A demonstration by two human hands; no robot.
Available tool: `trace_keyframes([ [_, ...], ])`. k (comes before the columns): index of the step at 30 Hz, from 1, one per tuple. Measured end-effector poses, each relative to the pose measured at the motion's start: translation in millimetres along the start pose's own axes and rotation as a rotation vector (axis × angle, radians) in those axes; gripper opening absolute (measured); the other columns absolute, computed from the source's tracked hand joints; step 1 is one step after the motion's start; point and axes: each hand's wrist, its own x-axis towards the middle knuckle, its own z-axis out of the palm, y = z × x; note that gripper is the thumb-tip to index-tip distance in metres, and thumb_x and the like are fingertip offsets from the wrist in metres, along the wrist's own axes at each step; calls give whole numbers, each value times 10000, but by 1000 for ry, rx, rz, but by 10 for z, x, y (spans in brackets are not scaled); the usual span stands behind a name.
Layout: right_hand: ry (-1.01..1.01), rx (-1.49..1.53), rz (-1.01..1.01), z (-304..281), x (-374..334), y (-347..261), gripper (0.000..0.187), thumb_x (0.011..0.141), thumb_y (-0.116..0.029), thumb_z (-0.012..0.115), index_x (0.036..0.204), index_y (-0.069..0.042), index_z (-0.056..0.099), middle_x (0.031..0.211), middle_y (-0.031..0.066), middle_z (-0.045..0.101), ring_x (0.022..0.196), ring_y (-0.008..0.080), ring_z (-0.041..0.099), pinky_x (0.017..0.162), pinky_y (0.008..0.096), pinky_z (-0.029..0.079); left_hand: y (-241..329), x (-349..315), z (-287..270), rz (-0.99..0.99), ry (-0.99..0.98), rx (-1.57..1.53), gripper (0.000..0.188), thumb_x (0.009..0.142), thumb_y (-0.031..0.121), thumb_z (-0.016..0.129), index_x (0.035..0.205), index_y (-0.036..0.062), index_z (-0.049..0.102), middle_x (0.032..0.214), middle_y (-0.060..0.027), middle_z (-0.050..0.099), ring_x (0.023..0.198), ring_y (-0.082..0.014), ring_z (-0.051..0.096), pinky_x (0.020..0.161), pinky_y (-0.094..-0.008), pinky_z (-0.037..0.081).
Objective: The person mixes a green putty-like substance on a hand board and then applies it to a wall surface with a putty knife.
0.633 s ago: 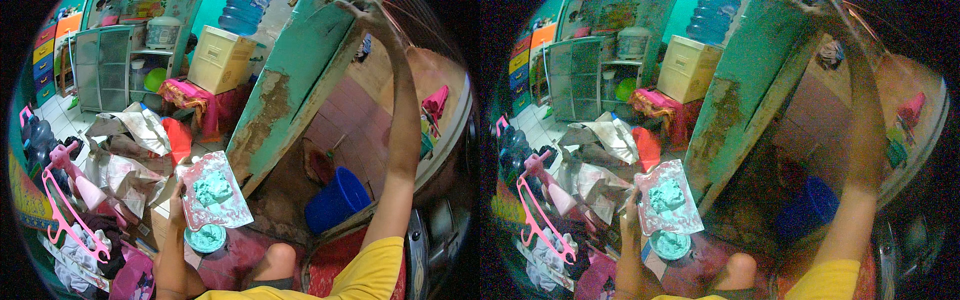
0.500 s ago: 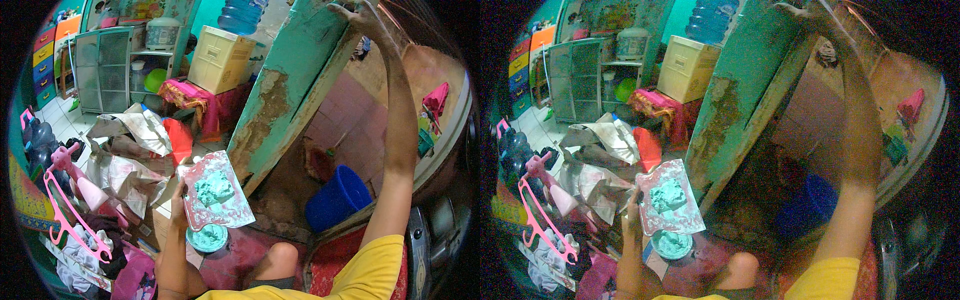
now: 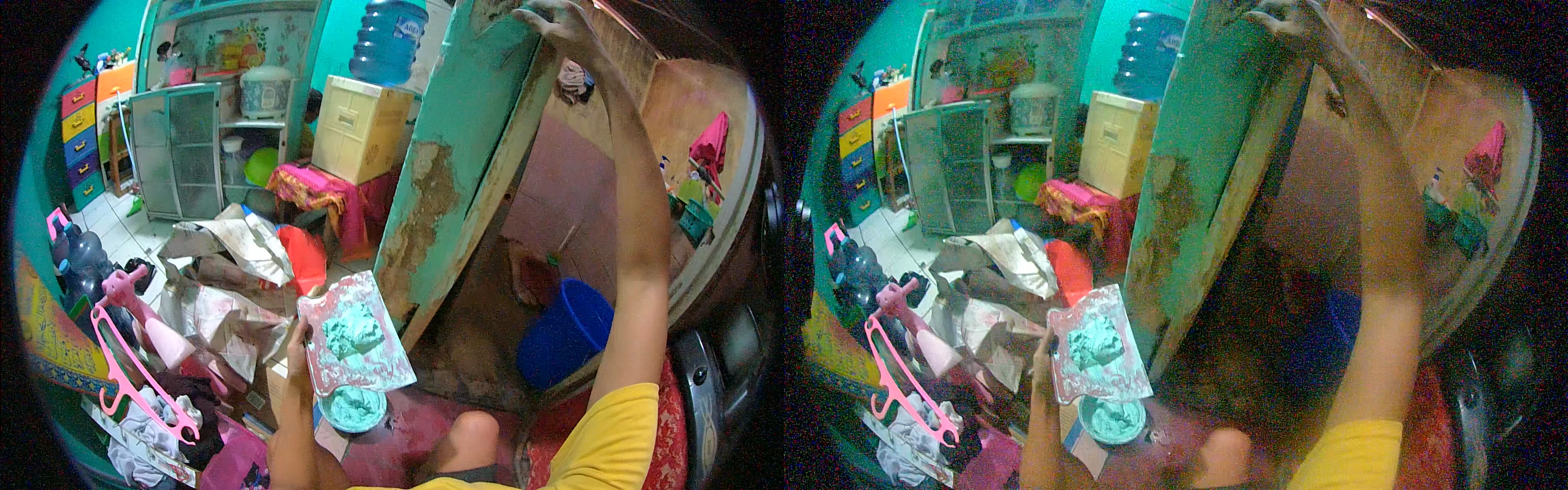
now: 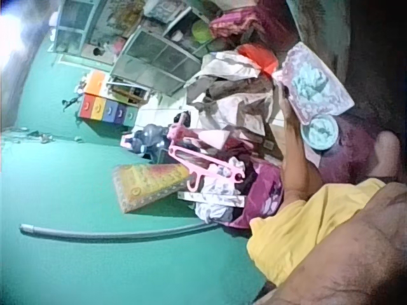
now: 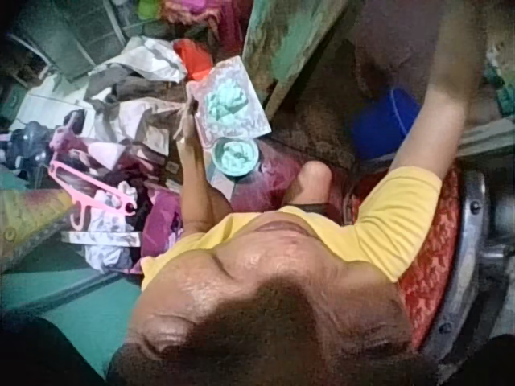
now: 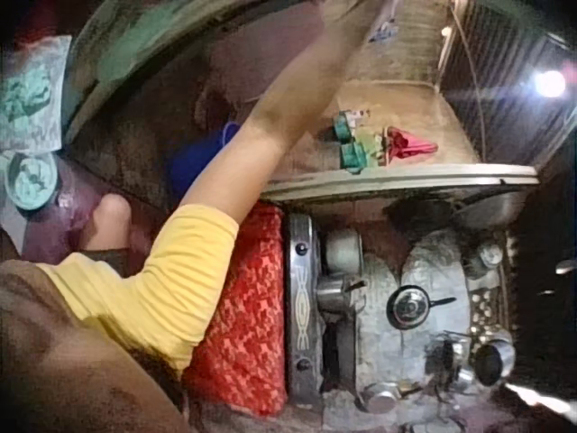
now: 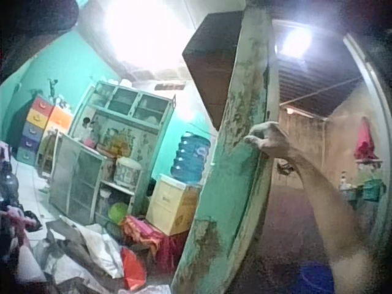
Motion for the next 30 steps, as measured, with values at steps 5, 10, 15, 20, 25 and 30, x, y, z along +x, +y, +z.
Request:
trace_keyframes([
  [5, 263, -59, -8, -368, -454, 543, 265, 872, -267, 501, 894, -21, 596, 677, 13, 541, 656, 108, 509, 605, 240, 407, 65, -131, 249, -3, -95, -49, 392, 897, 277, 422, 1168, -3, 463, 1117, -118, 540, 974, -231, 552, 863, -358, 438],
  [10, 128, 796, 725, 50, -1796, -496, 205, 828, -225, 556, 933, -51, 583, 707, 22, 560, 629, 118, 526, 519, 245, 436, 54, -233, 366, -107, -188, -164, 383, 916, 265, 390, 1192, 4, 436, 1139, -117, 529, 996, -228, 541, 886, -363, 425],
  [15, -250, 1616, 1122, 1019, -3070, -1417, 203, 824, -238, 575, 926, -62, 566, 685, -36, 542, 546, 37, 472, 457, 173, 395, 24, -415, 547, -102, -146, -92, 392, 917, 297, 392, 1187, 19, 447, 1122, -114, 540, 979, -210, 552, 858, -355, 446],
  [20, -310, 1967, 1207, 1335, -3423, -1772, 176, 846, -231, 553, 947, -87, 540, 653, -63, 508, 540, 11, 451, 447, 136, 339, 1, -529, 642, -57, -67, 71, 399, 905, 314, 414, 1171, 20, 460, 1084, -103, 561, 930, -212, 573, 810, -348, 474],
  [25, -358, 2140, 1117, 1376, -3508, -1806, 200, 843, -202, 559, 937, -28, 532, 630, -59, 501, 490, -12, 427, 443, 136, 348, -51, -606, 795, -30, -67, 100, 403, 901, 327, 424, 1165, 25, 461, 1076, -91, 559, 944, -204, 557, 839, -356, 450],
  [30, -300, 2125, 1119, 1422, -3700, -1720, 172, 833, -186, 554, 926, -41, 544, 769, -11, 589, 616, 46, 506, 534, 178, 386, -124, -530, 903, -42, -73, 168, 431, 903, 356, 411, 1184, 30, 438, 1115, -101, 537, 984, -216, 539, 872, -369, 431],
])
